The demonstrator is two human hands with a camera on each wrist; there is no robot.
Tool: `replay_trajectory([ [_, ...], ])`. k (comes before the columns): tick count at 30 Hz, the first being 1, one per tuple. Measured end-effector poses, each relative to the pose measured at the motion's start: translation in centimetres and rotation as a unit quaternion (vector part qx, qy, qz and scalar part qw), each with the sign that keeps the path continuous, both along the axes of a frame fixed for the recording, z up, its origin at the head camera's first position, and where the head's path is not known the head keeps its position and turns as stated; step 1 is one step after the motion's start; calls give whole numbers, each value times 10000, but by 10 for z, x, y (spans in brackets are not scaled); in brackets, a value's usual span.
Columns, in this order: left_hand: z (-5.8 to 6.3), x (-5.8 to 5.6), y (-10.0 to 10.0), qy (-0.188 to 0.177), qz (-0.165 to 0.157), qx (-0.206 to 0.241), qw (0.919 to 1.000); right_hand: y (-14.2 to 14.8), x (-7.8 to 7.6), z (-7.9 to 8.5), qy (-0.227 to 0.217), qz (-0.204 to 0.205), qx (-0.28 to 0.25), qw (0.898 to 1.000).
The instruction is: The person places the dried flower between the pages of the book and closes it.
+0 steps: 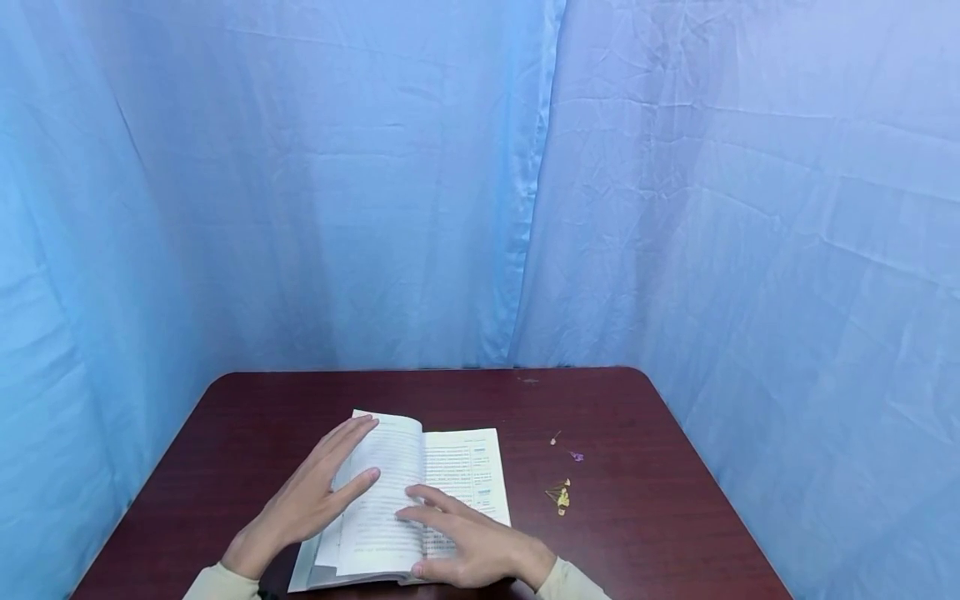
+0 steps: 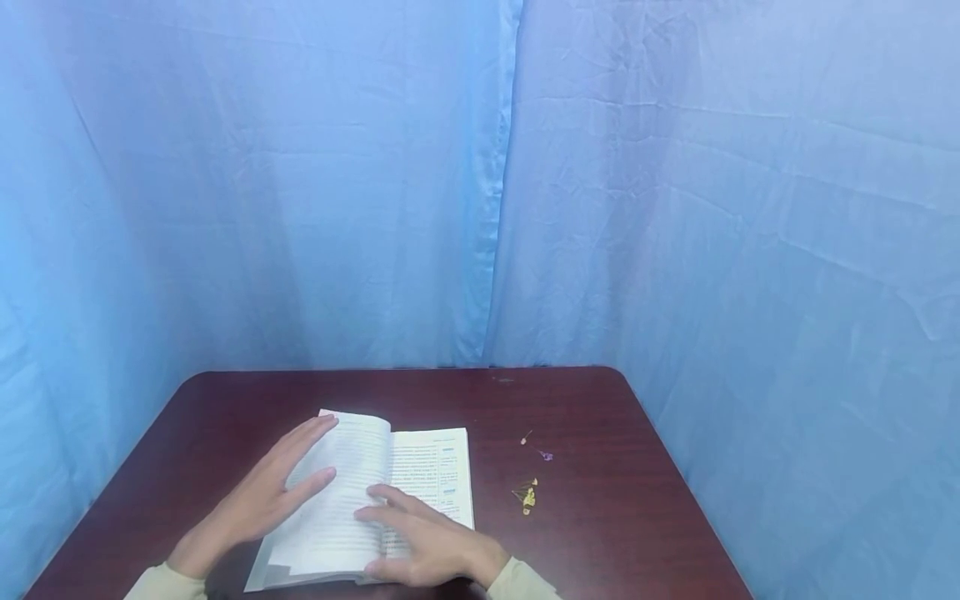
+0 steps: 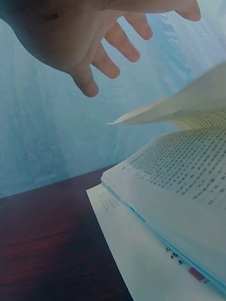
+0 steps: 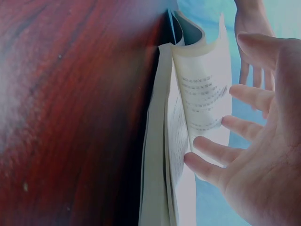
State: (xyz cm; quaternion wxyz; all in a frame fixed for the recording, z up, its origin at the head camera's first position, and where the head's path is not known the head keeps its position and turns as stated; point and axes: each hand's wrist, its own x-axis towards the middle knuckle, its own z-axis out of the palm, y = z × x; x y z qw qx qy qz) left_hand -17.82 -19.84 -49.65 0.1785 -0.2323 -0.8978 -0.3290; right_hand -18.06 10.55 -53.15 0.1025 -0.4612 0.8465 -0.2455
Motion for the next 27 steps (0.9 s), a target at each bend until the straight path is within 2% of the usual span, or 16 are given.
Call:
replay_trajectory([
  [10,-7,0,1,-102,-41,-41,9999,-7,2,-7,618,199,190,9977],
  [16,-18,2,3,-166,-167,-102,9997,-12,3,-8,1097,330,209,9932],
  [21,-29,2,4,-171,-160,-253,9994,-13,3,-10,1233,350,241,9915],
  [27,-41,4,4,-505,-134,-439,9977,-12,1,-14,1307,376,231,9904],
])
